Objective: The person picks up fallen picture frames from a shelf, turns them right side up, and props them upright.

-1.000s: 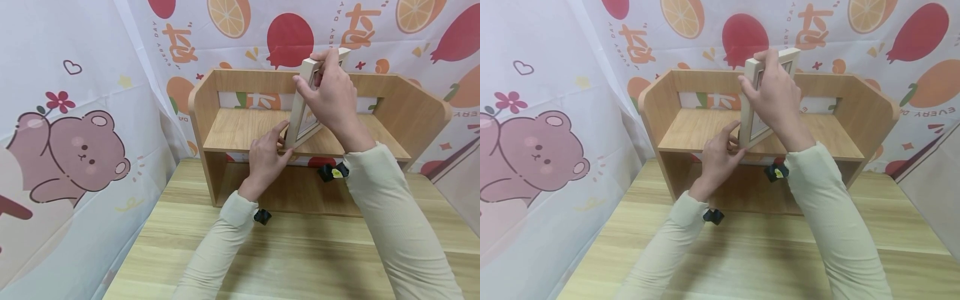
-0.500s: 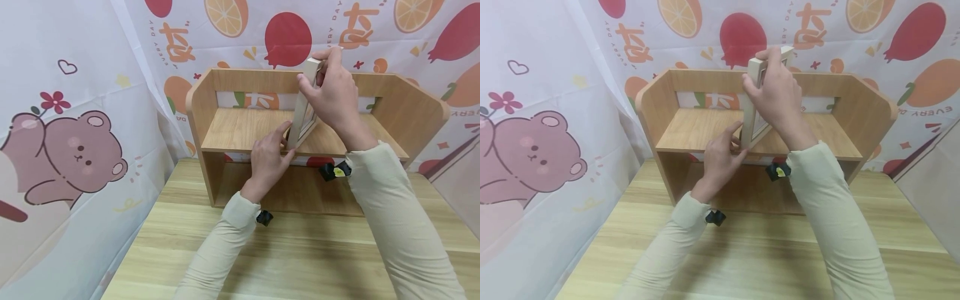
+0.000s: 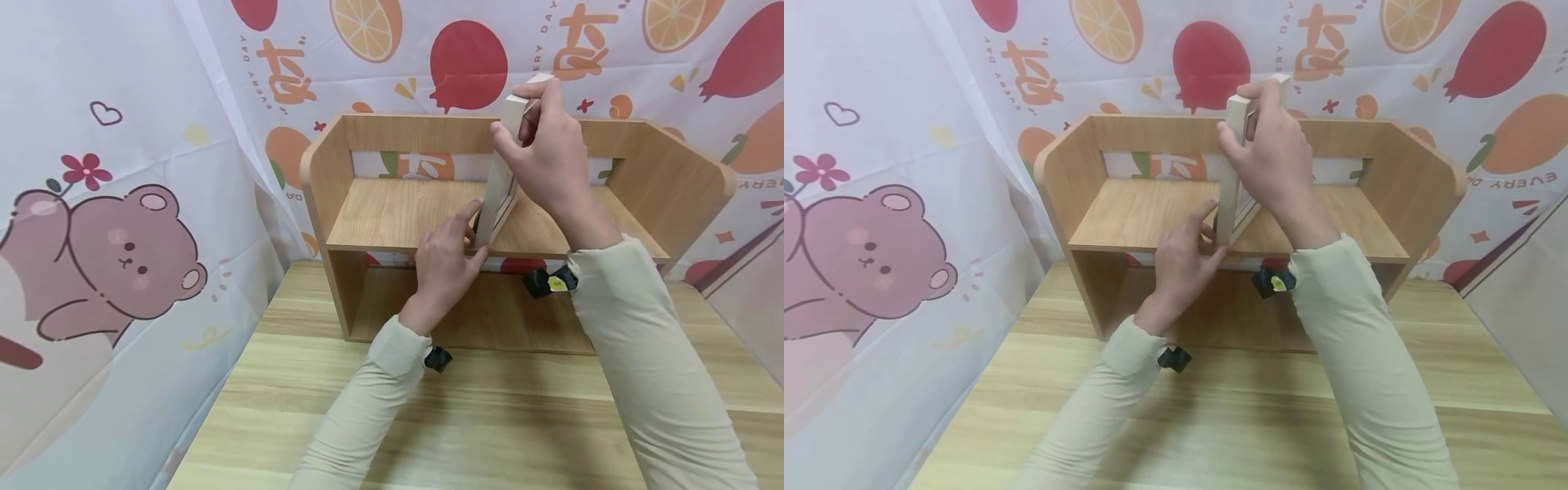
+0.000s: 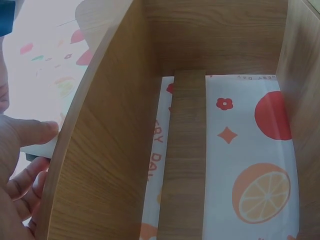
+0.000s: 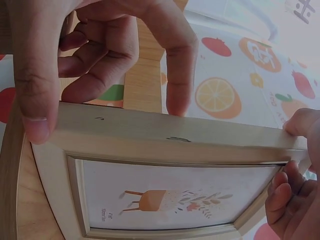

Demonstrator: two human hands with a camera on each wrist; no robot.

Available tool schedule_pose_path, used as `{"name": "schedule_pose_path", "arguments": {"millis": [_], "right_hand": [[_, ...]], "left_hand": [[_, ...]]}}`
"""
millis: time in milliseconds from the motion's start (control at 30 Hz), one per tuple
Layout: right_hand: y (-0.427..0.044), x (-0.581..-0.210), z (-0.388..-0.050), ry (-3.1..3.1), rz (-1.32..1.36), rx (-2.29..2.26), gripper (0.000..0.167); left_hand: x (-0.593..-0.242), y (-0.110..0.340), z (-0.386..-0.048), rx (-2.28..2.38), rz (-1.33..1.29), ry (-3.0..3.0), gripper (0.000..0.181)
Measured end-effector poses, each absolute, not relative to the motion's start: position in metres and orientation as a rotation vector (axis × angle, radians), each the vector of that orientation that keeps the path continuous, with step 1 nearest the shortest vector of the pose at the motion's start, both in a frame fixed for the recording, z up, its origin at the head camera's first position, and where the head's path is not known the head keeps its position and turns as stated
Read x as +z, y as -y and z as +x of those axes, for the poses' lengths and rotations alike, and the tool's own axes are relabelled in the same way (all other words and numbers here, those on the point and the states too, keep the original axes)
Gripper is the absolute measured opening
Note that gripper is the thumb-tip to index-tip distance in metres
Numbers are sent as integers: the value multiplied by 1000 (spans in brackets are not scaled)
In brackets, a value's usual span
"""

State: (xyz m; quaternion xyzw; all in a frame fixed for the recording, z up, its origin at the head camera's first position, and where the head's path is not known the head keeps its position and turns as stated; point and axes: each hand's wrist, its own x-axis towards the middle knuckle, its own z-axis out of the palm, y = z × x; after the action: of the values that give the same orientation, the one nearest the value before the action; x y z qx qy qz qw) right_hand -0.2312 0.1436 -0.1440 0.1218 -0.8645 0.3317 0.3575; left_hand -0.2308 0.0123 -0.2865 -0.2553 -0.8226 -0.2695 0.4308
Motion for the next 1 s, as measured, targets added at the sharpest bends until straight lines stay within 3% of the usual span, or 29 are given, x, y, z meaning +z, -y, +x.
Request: {"name": "schedule_pose_path", "arguments": {"millis": [1000], "right_hand": [[-153,-149,-232,2210,350,869,44]], "left_hand": [[-293,-21,-238,-716,-658,1985,60]]}}
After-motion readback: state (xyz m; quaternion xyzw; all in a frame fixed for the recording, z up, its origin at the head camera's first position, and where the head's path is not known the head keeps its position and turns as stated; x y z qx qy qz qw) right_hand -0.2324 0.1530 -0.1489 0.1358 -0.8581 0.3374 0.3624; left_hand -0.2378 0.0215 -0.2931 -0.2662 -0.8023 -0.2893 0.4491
